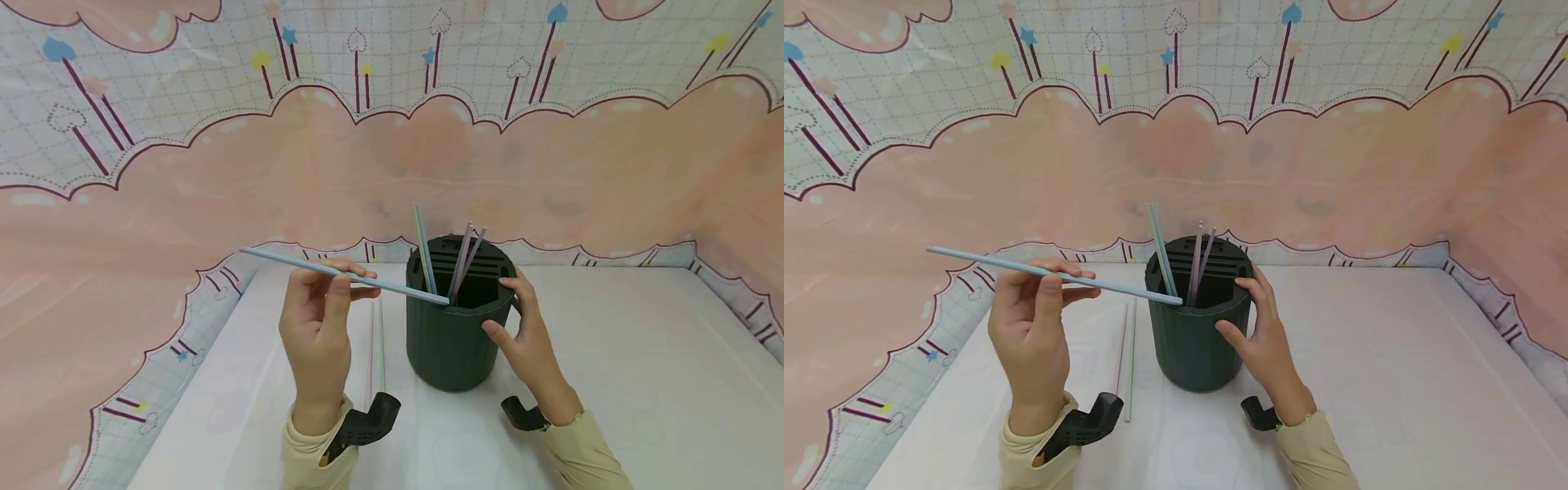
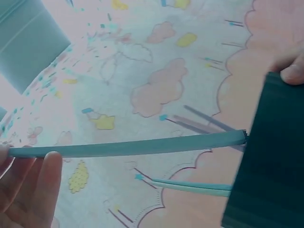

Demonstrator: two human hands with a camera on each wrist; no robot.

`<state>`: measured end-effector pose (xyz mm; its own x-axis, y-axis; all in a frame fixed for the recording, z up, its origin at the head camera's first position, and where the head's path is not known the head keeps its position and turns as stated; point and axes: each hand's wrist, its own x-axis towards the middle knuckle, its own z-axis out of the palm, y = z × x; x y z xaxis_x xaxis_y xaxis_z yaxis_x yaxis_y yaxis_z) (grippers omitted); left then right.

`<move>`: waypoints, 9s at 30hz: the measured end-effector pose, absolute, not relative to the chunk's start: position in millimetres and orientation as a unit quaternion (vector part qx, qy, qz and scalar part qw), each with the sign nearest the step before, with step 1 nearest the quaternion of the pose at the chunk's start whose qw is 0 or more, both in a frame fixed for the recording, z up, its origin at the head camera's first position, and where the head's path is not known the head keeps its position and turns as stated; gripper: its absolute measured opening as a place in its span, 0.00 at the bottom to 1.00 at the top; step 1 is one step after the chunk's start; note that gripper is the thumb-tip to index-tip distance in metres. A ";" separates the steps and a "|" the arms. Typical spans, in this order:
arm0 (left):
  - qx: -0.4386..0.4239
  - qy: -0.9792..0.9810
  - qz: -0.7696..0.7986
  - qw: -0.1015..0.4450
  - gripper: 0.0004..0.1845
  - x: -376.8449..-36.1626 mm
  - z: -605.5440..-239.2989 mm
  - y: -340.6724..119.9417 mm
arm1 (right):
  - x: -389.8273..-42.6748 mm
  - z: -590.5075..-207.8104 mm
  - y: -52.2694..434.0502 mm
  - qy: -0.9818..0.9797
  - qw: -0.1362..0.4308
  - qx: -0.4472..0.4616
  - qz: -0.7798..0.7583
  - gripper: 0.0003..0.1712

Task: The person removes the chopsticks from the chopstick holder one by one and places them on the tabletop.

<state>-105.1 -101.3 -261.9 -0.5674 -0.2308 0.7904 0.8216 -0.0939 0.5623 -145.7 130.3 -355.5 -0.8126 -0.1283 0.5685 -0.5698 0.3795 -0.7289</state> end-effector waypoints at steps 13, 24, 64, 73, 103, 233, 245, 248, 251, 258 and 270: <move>-0.202 -0.676 -0.656 0.268 0.10 -121.8 -276.8 -122.1 | -146.9 -356.4 129.8 -0.801 0.216 0.219 0.514 0.33; -0.039 -0.914 -0.362 0.177 0.11 -171.2 -326.7 -126.8 | -146.9 -356.0 128.9 -0.796 0.219 0.223 0.519 0.34; 0.068 -0.961 -0.267 -0.026 0.21 -200.5 -417.6 -160.8 | -143.2 -353.4 124.7 -0.798 0.221 0.219 0.517 0.34; 0.064 -0.962 -0.264 -0.018 0.21 -200.7 -420.1 -163.5 | -143.8 -354.7 124.1 -0.798 0.223 0.219 0.515 0.34; -0.123 -0.882 -0.408 0.200 0.17 -180.6 -342.2 -108.6 | -148.0 -358.3 125.4 -0.785 0.226 0.229 0.530 0.34; 0.087 -0.954 -0.280 -0.061 0.15 -200.3 -411.4 -163.3 | -143.4 -355.7 121.7 -0.794 0.222 0.216 0.523 0.34; 0.094 -0.960 -0.255 -0.062 0.12 -196.1 -413.8 -164.4 | -140.1 -356.5 121.5 -0.796 0.218 0.211 0.524 0.34; 0.099 -0.959 -0.257 -0.070 0.13 -195.6 -413.9 -163.9 | -139.3 -356.7 121.1 -0.796 0.218 0.209 0.524 0.34; 0.097 -0.960 -0.255 -0.068 0.14 -195.3 -413.5 -163.8 | -138.6 -356.4 120.5 -0.796 0.220 0.209 0.524 0.34; 0.045 -0.958 -0.280 -0.034 0.16 -196.8 -403.8 -160.8 | -139.4 -355.4 119.4 -0.798 0.217 0.208 0.523 0.34; -0.095 -0.934 -0.320 0.127 0.13 -179.8 -341.0 -126.4 | -141.5 -354.3 119.8 -0.795 0.220 0.212 0.524 0.34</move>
